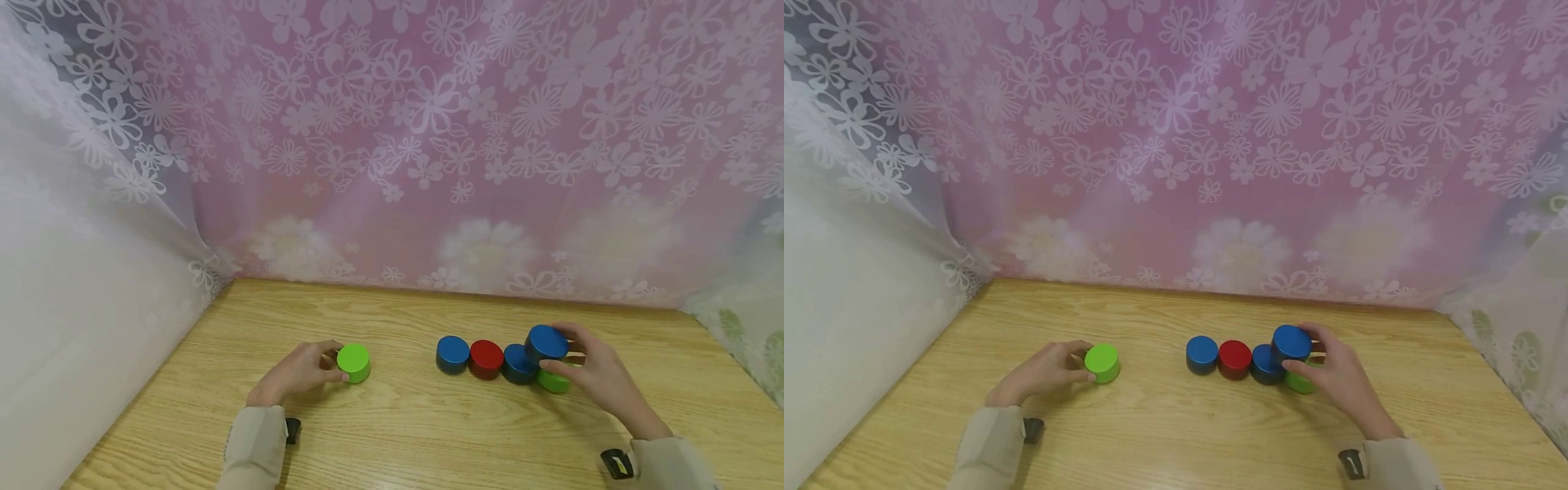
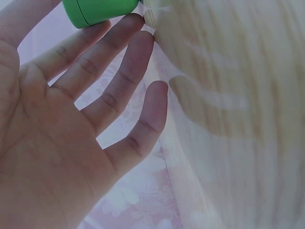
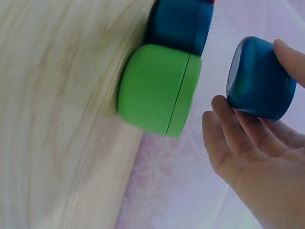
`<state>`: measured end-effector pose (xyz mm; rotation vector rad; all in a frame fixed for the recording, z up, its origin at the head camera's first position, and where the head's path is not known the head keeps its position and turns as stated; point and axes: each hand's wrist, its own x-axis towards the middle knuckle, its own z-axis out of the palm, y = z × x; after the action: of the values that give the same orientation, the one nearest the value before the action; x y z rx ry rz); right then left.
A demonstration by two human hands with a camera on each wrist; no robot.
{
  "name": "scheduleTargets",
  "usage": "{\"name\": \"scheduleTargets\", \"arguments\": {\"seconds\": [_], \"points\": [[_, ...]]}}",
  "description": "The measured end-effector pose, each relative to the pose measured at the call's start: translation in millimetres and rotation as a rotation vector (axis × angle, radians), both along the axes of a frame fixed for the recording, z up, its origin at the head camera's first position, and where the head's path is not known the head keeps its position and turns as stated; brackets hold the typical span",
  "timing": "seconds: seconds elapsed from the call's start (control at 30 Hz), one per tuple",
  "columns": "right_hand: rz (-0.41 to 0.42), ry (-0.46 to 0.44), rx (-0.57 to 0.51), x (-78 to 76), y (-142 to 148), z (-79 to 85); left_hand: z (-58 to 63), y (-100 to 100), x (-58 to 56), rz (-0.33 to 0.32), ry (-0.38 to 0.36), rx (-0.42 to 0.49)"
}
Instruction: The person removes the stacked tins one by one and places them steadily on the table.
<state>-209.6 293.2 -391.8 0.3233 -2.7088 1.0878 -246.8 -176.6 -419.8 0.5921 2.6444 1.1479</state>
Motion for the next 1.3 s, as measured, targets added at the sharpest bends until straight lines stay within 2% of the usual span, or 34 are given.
{"name": "scheduleTargets", "arguments": {"seconds": [0.57,1.1,1.3], "points": [[-0.049,-0.047,0.030,3.9,27.7,-4.8,1.3,-0.2,0.9,0.003,-0.007,0.017],[-0.119,-0.072,0.099,3.8,56.5,-7.8,0.5,0.7,0.3,0.029,-0.005,-0.014],[-0.120,-0.083,0.111,4.3,64.1,-10.9,0.3,1.0,0.3,0.032,-0.008,-0.016]]}}
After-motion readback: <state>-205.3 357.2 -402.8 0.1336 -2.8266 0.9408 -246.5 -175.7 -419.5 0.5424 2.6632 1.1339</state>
